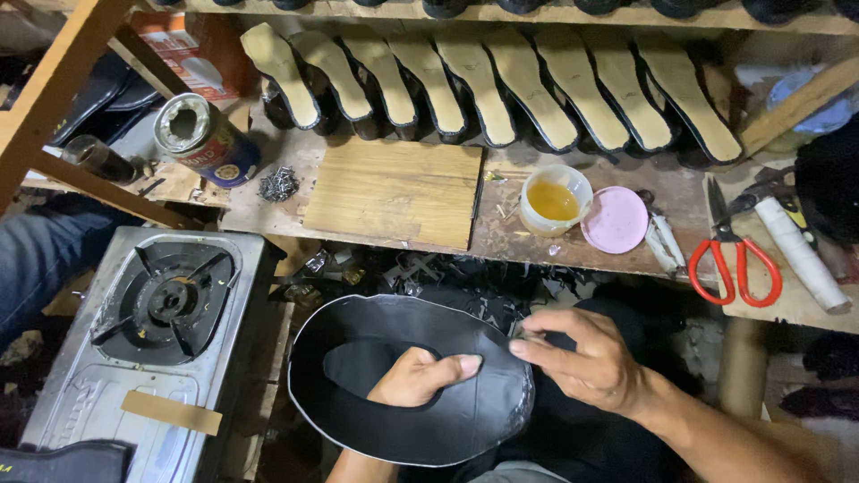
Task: The person repeatedly picks up a black shoe upper, applies a liquid from a small container to the inner edge, and presses the seam with fingers. The person handles multiple shoe uppers one at a time, turning them over and smoothing the edges. Finished shoes are visible on shelves in the background.
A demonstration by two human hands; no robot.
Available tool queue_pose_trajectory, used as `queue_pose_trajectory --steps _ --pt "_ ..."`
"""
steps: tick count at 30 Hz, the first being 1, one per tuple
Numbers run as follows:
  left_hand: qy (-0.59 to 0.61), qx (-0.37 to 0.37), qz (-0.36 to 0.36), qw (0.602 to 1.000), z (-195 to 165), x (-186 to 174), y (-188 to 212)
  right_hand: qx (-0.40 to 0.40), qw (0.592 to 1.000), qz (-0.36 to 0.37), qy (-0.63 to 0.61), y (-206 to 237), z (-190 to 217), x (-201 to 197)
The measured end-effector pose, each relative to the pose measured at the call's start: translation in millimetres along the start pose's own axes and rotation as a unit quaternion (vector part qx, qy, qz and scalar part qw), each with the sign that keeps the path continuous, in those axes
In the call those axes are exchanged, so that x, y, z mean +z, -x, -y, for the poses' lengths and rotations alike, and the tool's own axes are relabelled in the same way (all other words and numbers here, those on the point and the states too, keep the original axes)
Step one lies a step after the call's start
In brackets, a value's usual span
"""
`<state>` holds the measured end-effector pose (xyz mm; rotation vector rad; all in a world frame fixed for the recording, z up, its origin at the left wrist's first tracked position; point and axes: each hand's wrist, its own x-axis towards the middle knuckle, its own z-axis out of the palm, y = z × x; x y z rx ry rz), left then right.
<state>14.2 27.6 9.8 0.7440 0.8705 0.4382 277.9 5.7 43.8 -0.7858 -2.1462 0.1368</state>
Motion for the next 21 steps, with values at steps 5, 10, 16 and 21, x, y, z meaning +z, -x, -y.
queue_pose_trajectory --steps 5,10,16,21 --pt "-0.060 -0.051 -0.184 0.980 -8.4 -0.7 -8.6 0.021 0.999 -0.016 0.027 6.9 -11.4 -4.1" --pt "-0.057 0.066 -0.111 0.990 5.3 -17.9 -29.2 0.223 0.971 -0.017 0.086 -4.7 -52.1 -14.4" --pt "0.006 0.063 -0.113 0.992 36.2 -0.7 -28.9 0.257 0.928 0.102 0.249 -42.2 -113.0 -19.3" --pt "0.031 -0.016 -0.175 0.984 37.6 0.8 -38.2 0.340 0.865 0.274 0.247 -69.2 -130.7 -21.4"
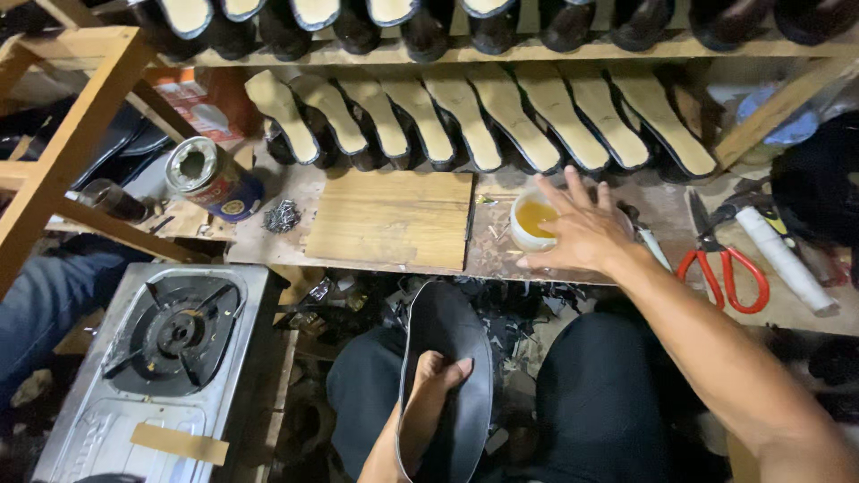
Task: The person repeatedly picks up a black shoe upper, applies a liquid from a small container to the inner edge, and presses the seam with fingers. The person handles multiple shoe uppers one at a time, turning them over and smoothing the edges. Finished shoes are visible on shelves in the background.
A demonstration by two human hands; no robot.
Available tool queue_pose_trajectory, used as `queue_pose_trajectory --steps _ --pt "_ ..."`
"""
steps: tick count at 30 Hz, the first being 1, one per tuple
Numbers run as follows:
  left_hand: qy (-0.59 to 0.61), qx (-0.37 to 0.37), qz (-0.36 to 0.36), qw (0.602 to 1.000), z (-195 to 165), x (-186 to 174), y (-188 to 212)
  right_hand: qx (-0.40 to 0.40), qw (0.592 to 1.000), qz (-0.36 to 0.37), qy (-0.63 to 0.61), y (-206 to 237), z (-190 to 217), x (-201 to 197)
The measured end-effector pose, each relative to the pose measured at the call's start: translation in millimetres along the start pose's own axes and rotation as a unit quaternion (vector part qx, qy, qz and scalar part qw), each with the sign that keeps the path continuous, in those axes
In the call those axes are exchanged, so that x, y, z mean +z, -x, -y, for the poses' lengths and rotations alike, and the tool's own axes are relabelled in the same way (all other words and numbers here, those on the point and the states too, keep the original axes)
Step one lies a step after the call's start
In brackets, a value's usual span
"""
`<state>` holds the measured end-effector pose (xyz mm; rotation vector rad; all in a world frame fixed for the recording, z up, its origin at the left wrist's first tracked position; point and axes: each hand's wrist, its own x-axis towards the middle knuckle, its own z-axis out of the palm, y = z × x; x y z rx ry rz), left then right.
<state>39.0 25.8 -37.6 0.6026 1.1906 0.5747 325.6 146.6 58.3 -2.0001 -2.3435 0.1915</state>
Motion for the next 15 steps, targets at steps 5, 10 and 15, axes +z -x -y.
queue_pose_trajectory --steps 5,10,15 --pt "0.034 0.051 0.057 0.996 3.9 -16.8 -12.0 -0.035 0.987 -0.141 -0.064 18.4 -6.8 11.9" --pt "0.032 0.081 0.127 0.988 4.5 -9.6 -9.6 -0.170 0.914 -0.081 -0.359 75.5 13.6 30.4" --pt "0.054 0.024 0.242 0.968 -2.0 9.5 -4.6 -0.186 0.853 -0.039 -0.486 101.3 39.6 51.2"
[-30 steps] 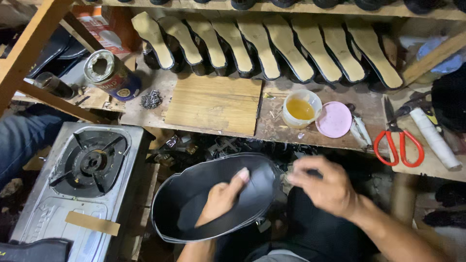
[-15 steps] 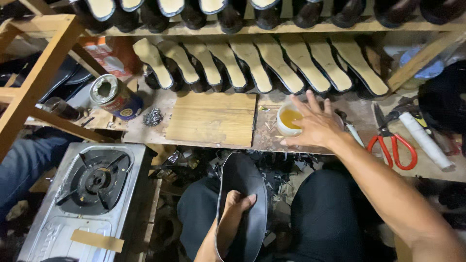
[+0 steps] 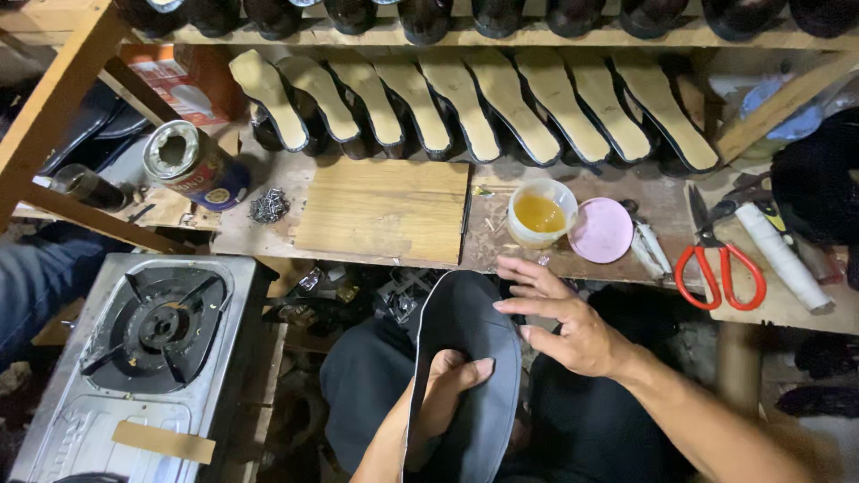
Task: The person repeatedly picks up a black shoe upper, applies a liquid from a small container to the inner edge, and presses the seam with fingers. The person handles multiple shoe uppers one at a time, turning them over and smoothing the edges. Finished shoes are visible on shelves in the background.
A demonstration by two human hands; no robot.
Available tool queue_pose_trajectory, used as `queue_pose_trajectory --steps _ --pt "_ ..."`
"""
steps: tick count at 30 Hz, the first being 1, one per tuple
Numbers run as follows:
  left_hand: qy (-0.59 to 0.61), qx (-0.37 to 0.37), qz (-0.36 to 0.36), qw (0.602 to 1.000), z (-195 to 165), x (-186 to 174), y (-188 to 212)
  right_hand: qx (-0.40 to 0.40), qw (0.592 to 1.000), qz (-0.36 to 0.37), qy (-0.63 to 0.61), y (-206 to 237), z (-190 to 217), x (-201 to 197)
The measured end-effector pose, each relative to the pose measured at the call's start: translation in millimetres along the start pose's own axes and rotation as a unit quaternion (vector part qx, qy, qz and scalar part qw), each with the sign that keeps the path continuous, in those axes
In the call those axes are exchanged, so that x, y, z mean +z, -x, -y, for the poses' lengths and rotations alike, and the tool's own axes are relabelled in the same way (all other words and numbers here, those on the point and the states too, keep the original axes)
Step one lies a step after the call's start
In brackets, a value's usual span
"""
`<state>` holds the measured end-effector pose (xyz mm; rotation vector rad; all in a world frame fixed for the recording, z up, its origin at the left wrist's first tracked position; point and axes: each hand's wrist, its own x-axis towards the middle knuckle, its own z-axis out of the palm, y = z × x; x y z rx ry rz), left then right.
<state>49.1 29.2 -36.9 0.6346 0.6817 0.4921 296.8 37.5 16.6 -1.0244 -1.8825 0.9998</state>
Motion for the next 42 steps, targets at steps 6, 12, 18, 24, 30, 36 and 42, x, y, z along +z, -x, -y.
queue_pose_trajectory --steps 6,12,18,24,30,36,42 --pt "-0.011 0.162 -0.039 0.986 3.7 1.3 -4.6 -0.071 0.997 -0.012 -0.001 22.3 -15.6 16.2" --pt "0.000 0.048 -0.106 0.993 -2.4 1.6 -8.3 -0.127 0.983 -0.075 0.109 20.3 -18.2 21.5" --pt "-0.016 0.181 -0.147 0.972 -15.2 8.7 -11.6 -0.034 0.995 -0.058 0.070 26.6 6.4 30.7" --pt "-0.137 0.119 -0.008 0.983 -9.3 -5.8 -16.1 0.158 0.986 -0.028 0.035 7.1 4.0 16.9" --pt "-0.223 0.155 -0.109 0.956 11.1 -29.8 -22.9 0.034 0.863 -0.077 0.498 -42.1 -38.9 -54.4" --pt "-0.125 0.120 -0.140 0.975 2.2 -24.2 -17.0 0.024 0.882 -0.102 0.459 -59.0 -36.7 -64.8" --pt "-0.115 0.125 -0.100 0.980 -13.4 -13.5 -9.6 0.074 0.994 0.038 0.071 -11.9 -7.9 5.7"
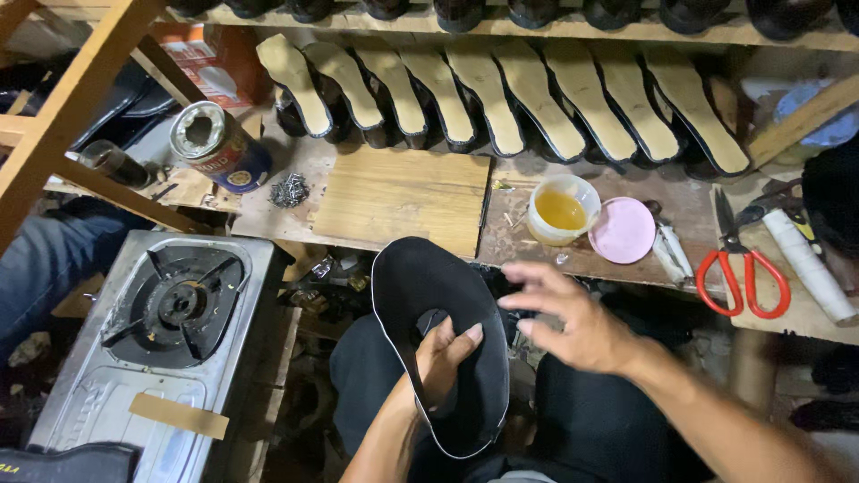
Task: The person repeatedly picks up a black shoe upper, applies a liquid from a small container to the inner edge, and presses the seam with fingers. The person handles multiple shoe uppers one at a time, turning them over and smoothing the edges. Finished shoes are visible on shelves in the background.
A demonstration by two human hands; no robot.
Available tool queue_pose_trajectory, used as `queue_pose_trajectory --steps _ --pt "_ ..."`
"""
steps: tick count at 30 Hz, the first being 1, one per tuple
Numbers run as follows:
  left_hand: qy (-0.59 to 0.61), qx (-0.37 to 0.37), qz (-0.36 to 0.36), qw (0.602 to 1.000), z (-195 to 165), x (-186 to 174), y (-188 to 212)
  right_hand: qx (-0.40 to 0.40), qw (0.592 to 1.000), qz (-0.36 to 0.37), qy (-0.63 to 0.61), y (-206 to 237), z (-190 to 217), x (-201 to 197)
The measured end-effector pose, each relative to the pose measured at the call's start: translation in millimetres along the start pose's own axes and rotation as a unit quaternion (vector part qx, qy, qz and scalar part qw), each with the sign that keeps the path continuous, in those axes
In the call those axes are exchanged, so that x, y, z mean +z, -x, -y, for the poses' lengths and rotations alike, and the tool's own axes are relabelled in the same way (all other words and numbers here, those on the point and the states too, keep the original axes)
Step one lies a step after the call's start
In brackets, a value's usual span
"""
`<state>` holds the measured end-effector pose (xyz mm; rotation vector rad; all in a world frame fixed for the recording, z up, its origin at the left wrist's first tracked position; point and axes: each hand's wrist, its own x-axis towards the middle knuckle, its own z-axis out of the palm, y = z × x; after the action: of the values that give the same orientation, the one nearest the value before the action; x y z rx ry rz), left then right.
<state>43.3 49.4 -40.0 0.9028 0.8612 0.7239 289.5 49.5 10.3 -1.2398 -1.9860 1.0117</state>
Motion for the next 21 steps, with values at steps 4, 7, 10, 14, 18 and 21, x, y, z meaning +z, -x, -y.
queue_pose_trajectory --steps 4,7,10,14,18,21 --pt "0.019 0.031 0.021 0.999 0.9 4.0 -6.3 -0.107 0.992 -0.056 0.022 16.4 -10.5 35.6" --pt "0.040 0.034 -0.001 0.999 0.6 6.1 -9.7 -0.092 0.993 -0.066 0.028 33.5 -18.0 47.3" --pt "0.079 0.009 -0.031 0.996 0.3 5.9 -12.0 -0.121 0.988 -0.075 0.068 47.1 -17.8 52.2" --pt "0.008 0.043 -0.011 0.999 11.0 -2.1 -18.9 -0.239 0.957 -0.116 0.120 58.8 -5.7 54.9" --pt "-0.074 -0.027 -0.105 0.991 36.1 -14.8 -29.0 -0.257 0.951 -0.138 0.102 63.5 5.6 59.1" --pt "0.068 -0.047 -0.026 0.996 48.4 -16.6 -29.1 -0.233 0.964 -0.106 0.071 67.9 7.5 59.6"
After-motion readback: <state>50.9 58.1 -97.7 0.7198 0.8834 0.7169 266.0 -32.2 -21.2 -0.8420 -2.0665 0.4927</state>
